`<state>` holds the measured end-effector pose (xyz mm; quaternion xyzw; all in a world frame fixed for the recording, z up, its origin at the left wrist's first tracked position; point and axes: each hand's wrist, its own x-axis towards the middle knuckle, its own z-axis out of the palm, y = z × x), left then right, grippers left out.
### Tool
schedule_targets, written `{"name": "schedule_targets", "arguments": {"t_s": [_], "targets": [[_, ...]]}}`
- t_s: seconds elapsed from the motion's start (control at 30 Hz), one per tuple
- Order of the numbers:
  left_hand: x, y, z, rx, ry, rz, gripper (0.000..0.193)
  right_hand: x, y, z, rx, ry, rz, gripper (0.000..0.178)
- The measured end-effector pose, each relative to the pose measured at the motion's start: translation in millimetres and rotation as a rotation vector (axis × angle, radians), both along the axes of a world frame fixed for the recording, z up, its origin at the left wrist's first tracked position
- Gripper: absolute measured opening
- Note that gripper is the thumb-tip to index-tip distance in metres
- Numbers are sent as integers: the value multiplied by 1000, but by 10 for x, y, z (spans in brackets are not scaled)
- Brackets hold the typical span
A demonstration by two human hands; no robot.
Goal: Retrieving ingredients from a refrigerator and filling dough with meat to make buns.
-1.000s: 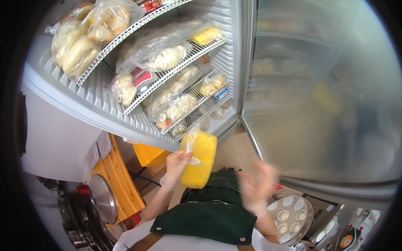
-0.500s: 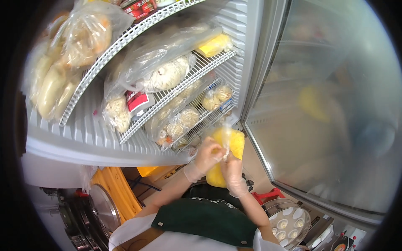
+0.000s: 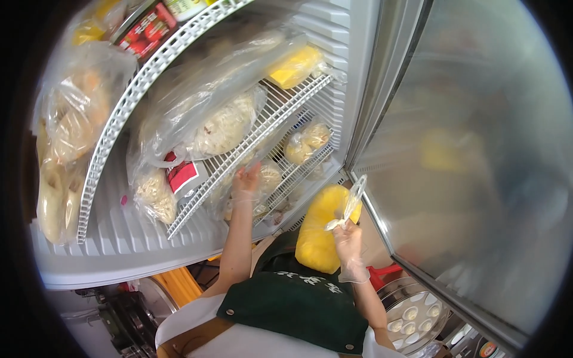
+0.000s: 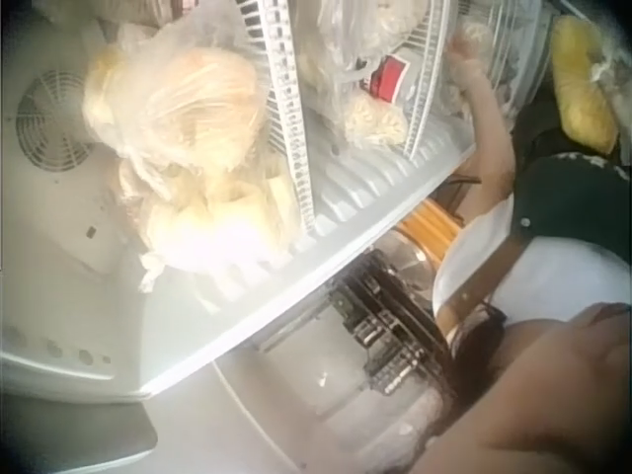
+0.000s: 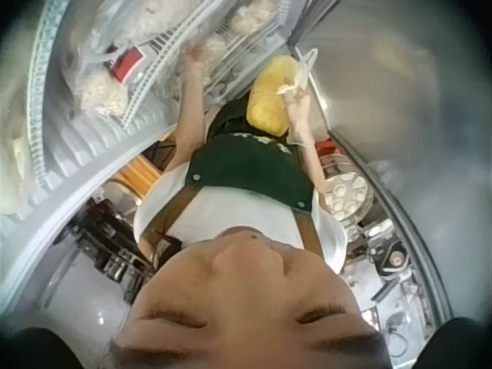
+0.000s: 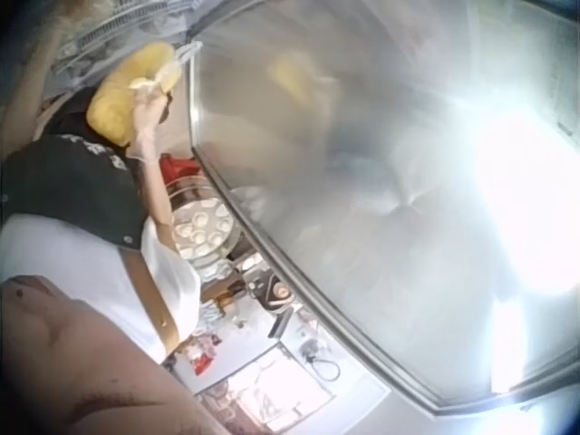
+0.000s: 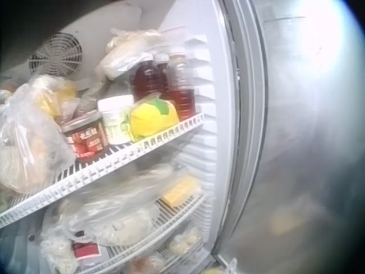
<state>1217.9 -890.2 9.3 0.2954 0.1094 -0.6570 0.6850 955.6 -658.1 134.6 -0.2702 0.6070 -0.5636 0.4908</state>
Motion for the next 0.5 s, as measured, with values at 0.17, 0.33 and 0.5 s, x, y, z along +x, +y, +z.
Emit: {"name": "schedule_targets", "arguments": {"t_s": [0.17,0.33,0.5], "targets": [[-143,26,414,94,-97,91,44,-190,-191,79,-35,-34,83,33],[86,-11,221,45,-8,-12,42,-400,-500,119,36,-151,265,33],[222,-30,128,-244,-176,18,42,-365,-767,97,-9,-196,312,31]]}}
